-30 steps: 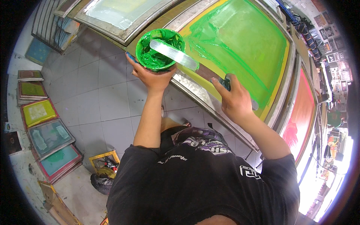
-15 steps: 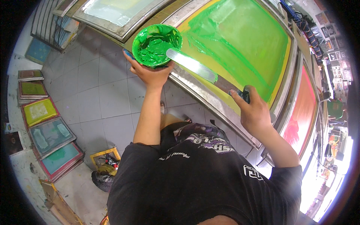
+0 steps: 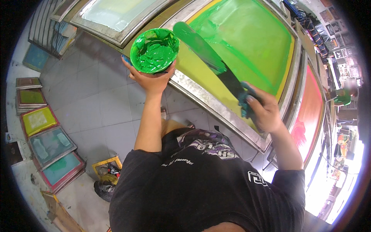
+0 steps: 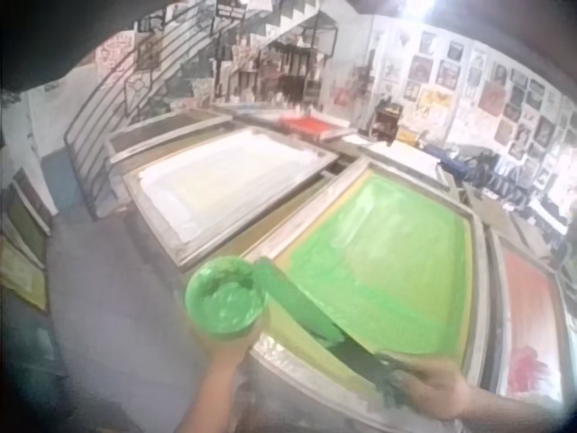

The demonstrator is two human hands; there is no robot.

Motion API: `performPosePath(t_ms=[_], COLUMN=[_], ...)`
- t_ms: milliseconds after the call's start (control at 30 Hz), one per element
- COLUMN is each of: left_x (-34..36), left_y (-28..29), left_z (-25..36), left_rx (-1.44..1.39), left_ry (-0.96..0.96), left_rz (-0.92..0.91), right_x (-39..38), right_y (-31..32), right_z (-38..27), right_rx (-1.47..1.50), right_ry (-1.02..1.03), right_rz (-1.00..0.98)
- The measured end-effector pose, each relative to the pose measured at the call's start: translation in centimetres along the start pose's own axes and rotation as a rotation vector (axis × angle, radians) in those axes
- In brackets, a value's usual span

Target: The person uses a metal spatula to scoop green ink from a small container and spreads it evenly across a screen printing frame. The person repeatedly scoops and spreads the ink to cover the surface.

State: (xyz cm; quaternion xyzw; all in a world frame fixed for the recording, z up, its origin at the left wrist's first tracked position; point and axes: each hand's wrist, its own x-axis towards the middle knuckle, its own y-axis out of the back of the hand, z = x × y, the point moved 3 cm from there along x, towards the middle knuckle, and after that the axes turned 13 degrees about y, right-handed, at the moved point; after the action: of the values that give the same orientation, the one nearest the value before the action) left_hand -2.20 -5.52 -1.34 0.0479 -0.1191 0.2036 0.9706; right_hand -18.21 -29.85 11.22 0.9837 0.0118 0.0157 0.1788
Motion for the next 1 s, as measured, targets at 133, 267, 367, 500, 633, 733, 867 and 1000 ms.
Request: performPosePath(t_ms=[133,267,367,500,633,733,867,1000], left_x=[0.0,-0.1,0.0,0.0,0.0,0.0,-0.1,-0.1], left_y=[0.2,0.6,0.6,0.6,0.6,0.6,0.6,0.6], left_z=[0.6,0.0,0.1,-0.3,-0.1,0.0,-0.2,-0.4], left_rx=[0.018,0.265,0.273,0.303,0.301,0.326,0.338,0.322], left_ry=[-0.036,0.004,0.009,-0.053,-0.073,-0.101,-0.058,-0.037], left_rz=[0.018,0.098,0.103,0.127,0.119,0.140,0.142,0.126], right_x=[3.6,6.5,7.3,6.8,5.4,4.4,3.0,1.2], right_y=[-4.0,-7.9,-9.2,-9.8,-9.2,-8.6,-7.7,-6.7], right_z=[1.1,0.6,0.1,0.1,0.3,0.0,-0.1,-0.6], right_rx=[-0.117,-0.348,-0.459,-0.537,-0.561,-0.599,-0.637,-0.677], right_ry=[0.205,0.579,0.648,0.646,0.548,0.519,0.491,0.456], right_rz=[0.075,0.108,0.113,0.097,0.063,0.040,0.010,-0.018])
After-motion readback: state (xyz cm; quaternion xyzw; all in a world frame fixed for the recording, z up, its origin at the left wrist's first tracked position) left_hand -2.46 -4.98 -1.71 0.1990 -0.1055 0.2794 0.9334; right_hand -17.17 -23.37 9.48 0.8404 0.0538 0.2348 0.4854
